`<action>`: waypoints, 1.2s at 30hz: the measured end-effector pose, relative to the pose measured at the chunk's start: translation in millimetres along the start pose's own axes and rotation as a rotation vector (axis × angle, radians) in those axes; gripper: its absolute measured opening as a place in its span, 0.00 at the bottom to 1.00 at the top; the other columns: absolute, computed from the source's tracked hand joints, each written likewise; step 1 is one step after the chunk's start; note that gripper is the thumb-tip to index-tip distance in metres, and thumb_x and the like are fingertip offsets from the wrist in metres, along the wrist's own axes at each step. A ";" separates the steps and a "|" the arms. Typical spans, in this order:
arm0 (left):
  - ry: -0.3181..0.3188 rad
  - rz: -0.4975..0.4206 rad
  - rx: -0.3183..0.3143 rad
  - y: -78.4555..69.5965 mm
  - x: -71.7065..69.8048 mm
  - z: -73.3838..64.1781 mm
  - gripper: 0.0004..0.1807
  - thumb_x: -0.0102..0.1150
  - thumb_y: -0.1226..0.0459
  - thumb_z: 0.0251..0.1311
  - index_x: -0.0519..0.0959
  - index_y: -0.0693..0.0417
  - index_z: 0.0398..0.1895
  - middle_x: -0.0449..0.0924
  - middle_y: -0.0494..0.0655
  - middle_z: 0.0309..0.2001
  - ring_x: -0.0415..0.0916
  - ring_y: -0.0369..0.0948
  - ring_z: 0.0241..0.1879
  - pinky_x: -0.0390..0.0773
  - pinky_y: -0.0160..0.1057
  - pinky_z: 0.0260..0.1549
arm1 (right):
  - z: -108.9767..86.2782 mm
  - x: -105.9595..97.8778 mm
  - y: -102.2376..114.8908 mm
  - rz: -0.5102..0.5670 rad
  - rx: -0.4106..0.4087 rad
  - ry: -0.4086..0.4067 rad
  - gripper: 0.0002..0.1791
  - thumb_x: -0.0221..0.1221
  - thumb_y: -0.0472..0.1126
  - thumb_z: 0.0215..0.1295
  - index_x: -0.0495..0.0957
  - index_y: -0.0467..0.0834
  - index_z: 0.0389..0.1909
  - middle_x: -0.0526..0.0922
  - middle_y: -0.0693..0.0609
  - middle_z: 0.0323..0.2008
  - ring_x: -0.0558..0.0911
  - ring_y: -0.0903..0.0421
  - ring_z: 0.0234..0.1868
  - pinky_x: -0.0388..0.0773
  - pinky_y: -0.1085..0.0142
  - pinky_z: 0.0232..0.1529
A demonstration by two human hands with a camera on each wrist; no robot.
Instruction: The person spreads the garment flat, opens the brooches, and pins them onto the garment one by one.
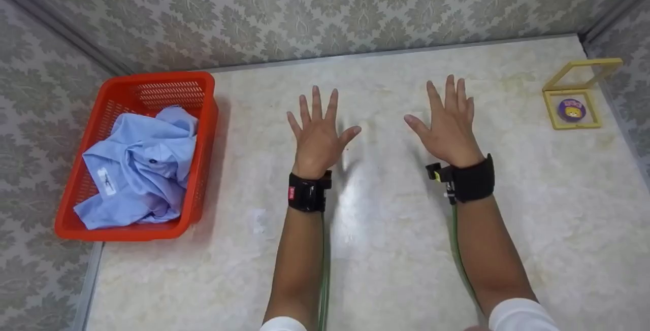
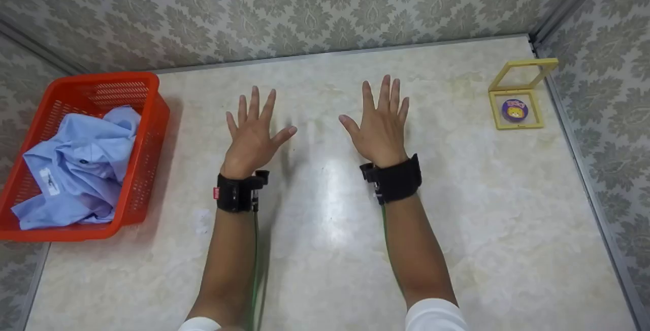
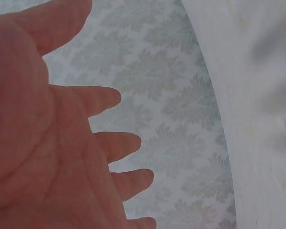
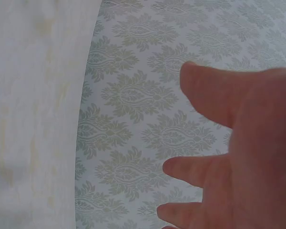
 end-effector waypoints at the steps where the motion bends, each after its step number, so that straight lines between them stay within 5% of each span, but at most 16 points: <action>1: 0.001 -0.009 -0.017 6.8 -1.8 -1.8 0.48 0.51 0.35 0.66 0.44 0.41 0.82 0.29 0.55 0.81 0.25 0.59 0.78 0.28 0.69 0.69 | 0.4 0.5 0.3 -0.004 -0.002 0.006 0.47 0.49 0.63 0.75 0.43 0.39 0.80 0.28 0.32 0.78 0.23 0.39 0.77 0.21 0.38 0.71; 8: -0.007 0.011 -0.142 61.1 -31.4 -12.9 0.49 0.53 0.36 0.66 0.45 0.44 0.82 0.27 0.57 0.81 0.24 0.61 0.78 0.27 0.69 0.69 | 2.5 2.5 3.1 -0.017 -0.015 0.018 0.46 0.50 0.62 0.75 0.45 0.39 0.80 0.29 0.32 0.78 0.24 0.38 0.77 0.22 0.38 0.71; 18: 0.001 0.161 -0.227 141.4 -110.6 -35.9 0.41 0.47 0.47 0.75 0.46 0.55 0.81 0.31 0.68 0.79 0.23 0.69 0.75 0.26 0.75 0.64 | 5.4 8.3 7.9 -0.015 -0.017 0.040 0.46 0.50 0.62 0.75 0.44 0.40 0.80 0.28 0.33 0.78 0.24 0.39 0.77 0.23 0.38 0.71; 24: 0.103 0.194 -0.367 199.0 -147.5 -41.7 0.40 0.44 0.53 0.75 0.42 0.59 0.80 0.31 0.76 0.76 0.24 0.76 0.72 0.24 0.77 0.61 | 4.9 7.1 7.7 0.000 -0.022 0.037 0.46 0.51 0.62 0.75 0.45 0.40 0.80 0.28 0.33 0.78 0.24 0.39 0.77 0.23 0.38 0.71; 29: 0.206 0.222 -0.470 235.4 -154.7 -40.1 0.45 0.49 0.50 0.71 0.41 0.61 0.79 0.32 0.83 0.72 0.28 0.82 0.68 0.27 0.80 0.60 | 4.5 4.7 7.2 0.002 -0.022 0.032 0.46 0.51 0.61 0.75 0.45 0.40 0.80 0.29 0.33 0.78 0.24 0.39 0.77 0.23 0.38 0.71; 36: 0.434 0.085 -0.535 277.2 -132.1 -39.7 0.59 0.58 0.42 0.63 0.28 0.53 0.79 0.21 0.85 0.70 0.34 0.87 0.63 0.46 0.85 0.53 | 3.3 3.5 6.9 0.015 -0.022 0.037 0.46 0.51 0.61 0.75 0.45 0.41 0.81 0.28 0.33 0.78 0.23 0.40 0.77 0.22 0.39 0.72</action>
Point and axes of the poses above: each hand's wrist, its own z-axis towards the middle knuckle, its own x-axis out of the palm, y = z × x, the point moved 6 cm from there along z, towards the middle knuckle
